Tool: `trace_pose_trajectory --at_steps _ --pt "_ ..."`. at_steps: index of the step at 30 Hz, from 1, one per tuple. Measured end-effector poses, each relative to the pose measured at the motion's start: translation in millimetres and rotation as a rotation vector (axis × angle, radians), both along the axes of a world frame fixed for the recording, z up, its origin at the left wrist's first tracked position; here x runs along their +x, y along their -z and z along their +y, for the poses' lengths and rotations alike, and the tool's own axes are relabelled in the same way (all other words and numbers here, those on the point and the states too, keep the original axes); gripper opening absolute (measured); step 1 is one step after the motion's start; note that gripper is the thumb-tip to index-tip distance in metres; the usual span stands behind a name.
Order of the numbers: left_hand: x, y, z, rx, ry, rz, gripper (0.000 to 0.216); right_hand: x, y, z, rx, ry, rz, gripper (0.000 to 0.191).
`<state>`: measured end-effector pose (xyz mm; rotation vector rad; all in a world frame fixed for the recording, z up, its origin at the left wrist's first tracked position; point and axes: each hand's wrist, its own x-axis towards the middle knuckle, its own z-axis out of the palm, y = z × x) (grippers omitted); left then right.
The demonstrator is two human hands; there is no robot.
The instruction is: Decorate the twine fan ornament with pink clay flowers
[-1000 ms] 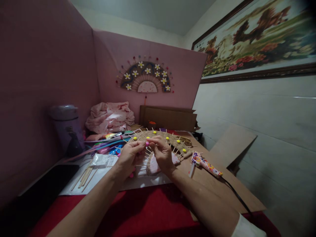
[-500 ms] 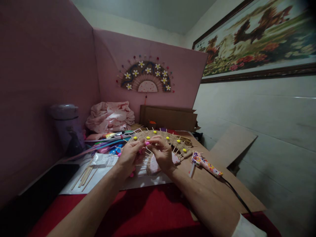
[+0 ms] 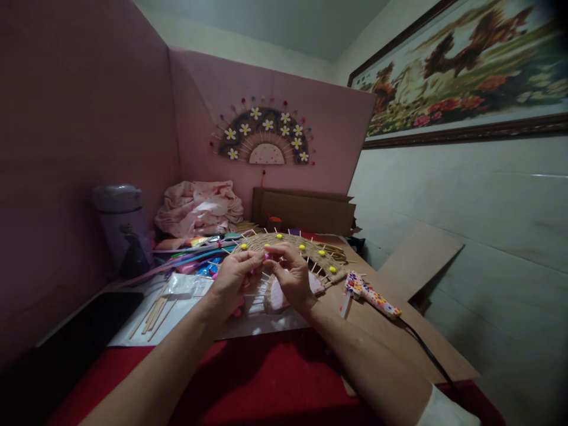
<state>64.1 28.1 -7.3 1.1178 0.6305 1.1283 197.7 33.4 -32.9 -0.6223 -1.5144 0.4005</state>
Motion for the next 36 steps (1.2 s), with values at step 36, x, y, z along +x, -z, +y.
trace_pose_trajectory --at_steps 36 --pt "0.6 1.7 0.0 0.098 -0.115 0.111 0.034 1.8 1.7 -4.8 0.119 0.163 -0.204 0.017"
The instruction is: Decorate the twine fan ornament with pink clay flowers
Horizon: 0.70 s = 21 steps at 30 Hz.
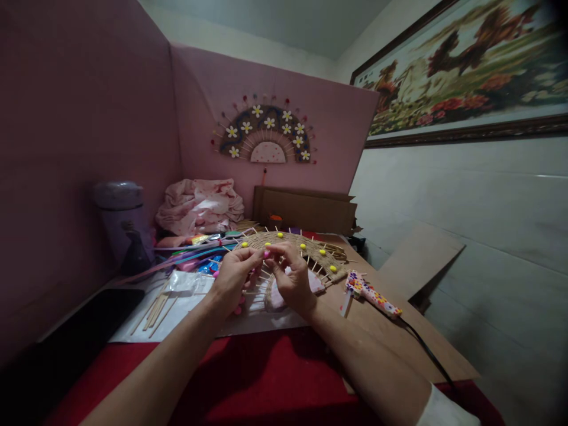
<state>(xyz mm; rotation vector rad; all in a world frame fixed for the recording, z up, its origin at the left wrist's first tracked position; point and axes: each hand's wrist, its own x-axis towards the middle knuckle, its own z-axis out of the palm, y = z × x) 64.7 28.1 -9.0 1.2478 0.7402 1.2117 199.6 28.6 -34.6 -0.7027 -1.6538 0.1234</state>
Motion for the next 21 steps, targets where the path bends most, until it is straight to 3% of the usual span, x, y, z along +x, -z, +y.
trace_pose_trajectory --at_steps 7,21 --pt "1.6 1.8 1.4 -0.034 0.028 -0.030 0.040 0.1 -1.1 0.9 0.019 -0.002 0.030 0.007" --pt "-0.1 5.0 4.6 -0.009 0.029 -0.069 0.032 -0.5 -1.3 0.8 -0.020 -0.014 0.060 0.005"
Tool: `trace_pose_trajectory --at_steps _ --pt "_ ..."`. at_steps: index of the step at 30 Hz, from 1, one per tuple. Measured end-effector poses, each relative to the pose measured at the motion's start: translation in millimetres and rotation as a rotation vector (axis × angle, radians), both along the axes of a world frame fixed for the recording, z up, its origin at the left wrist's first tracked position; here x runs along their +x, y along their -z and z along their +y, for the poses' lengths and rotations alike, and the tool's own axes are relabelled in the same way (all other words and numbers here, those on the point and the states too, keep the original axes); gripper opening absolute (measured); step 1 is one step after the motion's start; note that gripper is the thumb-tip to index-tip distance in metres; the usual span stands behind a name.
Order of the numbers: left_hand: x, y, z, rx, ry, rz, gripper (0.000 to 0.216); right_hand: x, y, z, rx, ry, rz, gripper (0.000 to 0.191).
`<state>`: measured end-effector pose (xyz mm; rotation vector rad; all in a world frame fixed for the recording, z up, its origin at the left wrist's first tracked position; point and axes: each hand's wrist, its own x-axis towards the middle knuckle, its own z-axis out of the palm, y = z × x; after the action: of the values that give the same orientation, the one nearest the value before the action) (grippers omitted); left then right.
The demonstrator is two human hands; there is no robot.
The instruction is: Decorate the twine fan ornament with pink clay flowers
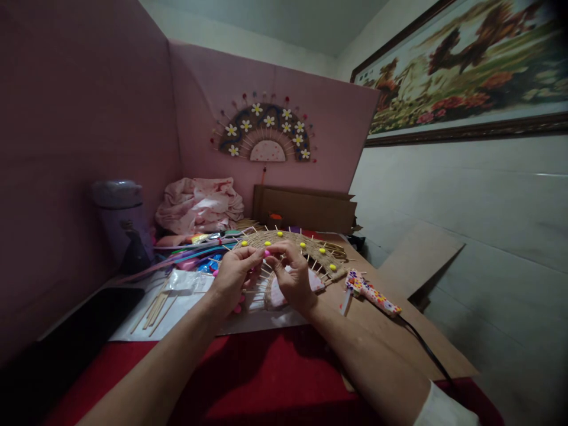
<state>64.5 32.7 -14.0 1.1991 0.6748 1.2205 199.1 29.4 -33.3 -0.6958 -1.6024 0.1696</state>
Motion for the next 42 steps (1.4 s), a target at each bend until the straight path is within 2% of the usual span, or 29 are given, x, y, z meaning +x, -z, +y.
trace_pose_trajectory --at_steps 6,11,19,26,31,37,42 --pt "0.3 -3.5 -2.1 -0.046 0.053 -0.042 0.032 0.0 -0.7 -0.7 -0.015 -0.040 0.050 0.003" --pt "-0.3 -5.4 -4.3 -0.044 0.095 -0.061 0.030 1.5 -0.7 2.7 -0.029 -0.100 0.103 0.008" --pt "-1.2 -4.2 -4.3 -0.054 0.083 -0.050 0.029 1.5 0.9 4.1 -0.081 -0.151 0.142 0.012" --pt "-0.8 -5.9 -4.9 -0.063 0.047 -0.012 0.028 0.4 0.8 2.7 -0.113 -0.124 0.143 0.008" --pt "-0.9 -2.8 -2.5 -0.059 0.052 -0.018 0.029 -0.3 -1.9 0.3 -0.061 -0.066 0.090 0.001" --pt "-0.8 -3.8 -3.2 -0.059 0.031 0.017 0.027 -0.4 -1.2 -0.3 -0.060 -0.064 0.066 0.006" --pt "-1.3 -3.5 -2.3 -0.057 0.040 0.001 0.027 -0.6 -0.3 0.9 -0.041 -0.047 0.080 0.003"
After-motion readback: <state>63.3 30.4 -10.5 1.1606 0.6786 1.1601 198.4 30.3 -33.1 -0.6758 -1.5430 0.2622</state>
